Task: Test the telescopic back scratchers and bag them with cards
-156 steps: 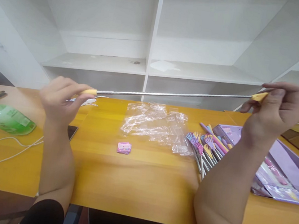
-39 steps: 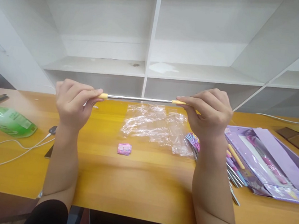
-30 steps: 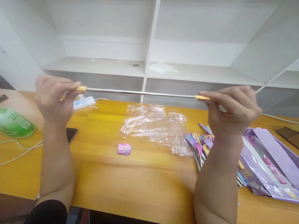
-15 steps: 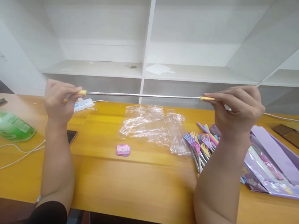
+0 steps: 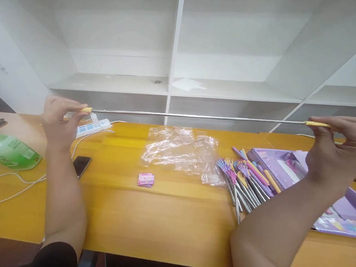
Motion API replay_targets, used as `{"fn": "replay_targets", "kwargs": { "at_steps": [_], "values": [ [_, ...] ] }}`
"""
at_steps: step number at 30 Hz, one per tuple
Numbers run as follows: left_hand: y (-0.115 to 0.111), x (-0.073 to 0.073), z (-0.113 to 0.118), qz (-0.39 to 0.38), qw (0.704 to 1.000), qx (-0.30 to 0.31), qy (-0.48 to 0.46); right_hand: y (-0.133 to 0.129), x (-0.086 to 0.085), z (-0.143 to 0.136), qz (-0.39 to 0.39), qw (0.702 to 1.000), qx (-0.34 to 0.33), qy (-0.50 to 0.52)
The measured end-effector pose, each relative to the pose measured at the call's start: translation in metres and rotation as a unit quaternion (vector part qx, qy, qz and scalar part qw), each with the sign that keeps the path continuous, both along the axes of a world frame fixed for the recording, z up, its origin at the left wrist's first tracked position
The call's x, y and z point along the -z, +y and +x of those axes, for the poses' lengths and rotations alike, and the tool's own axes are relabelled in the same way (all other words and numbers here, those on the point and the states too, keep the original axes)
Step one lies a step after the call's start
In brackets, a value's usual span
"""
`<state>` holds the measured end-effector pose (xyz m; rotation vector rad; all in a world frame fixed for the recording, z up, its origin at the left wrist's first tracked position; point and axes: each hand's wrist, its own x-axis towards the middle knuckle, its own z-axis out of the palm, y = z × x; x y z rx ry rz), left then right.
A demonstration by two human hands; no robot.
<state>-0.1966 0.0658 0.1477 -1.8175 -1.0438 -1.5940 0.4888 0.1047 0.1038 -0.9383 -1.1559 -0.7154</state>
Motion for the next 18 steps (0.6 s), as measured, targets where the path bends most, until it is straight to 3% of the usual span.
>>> {"fn": "replay_targets", "kwargs": {
  "at_steps": [5,10,18],
  "values": [
    [-0.007,-0.004,0.0,0.031,0.999,-0.011,-0.008,0.003,0.001,-0.007,-0.035,0.995,-0.08,0.042],
    [-0.016,-0.009,0.002,0.041,0.998,-0.031,-0.047,0.024,-0.004,-0.004,0.026,0.975,-0.183,0.12],
    [-0.018,-0.021,0.012,0.087,0.976,0.083,-0.182,0.031,-0.011,-0.015,0.028,0.928,-0.299,0.219]
  ]
}}
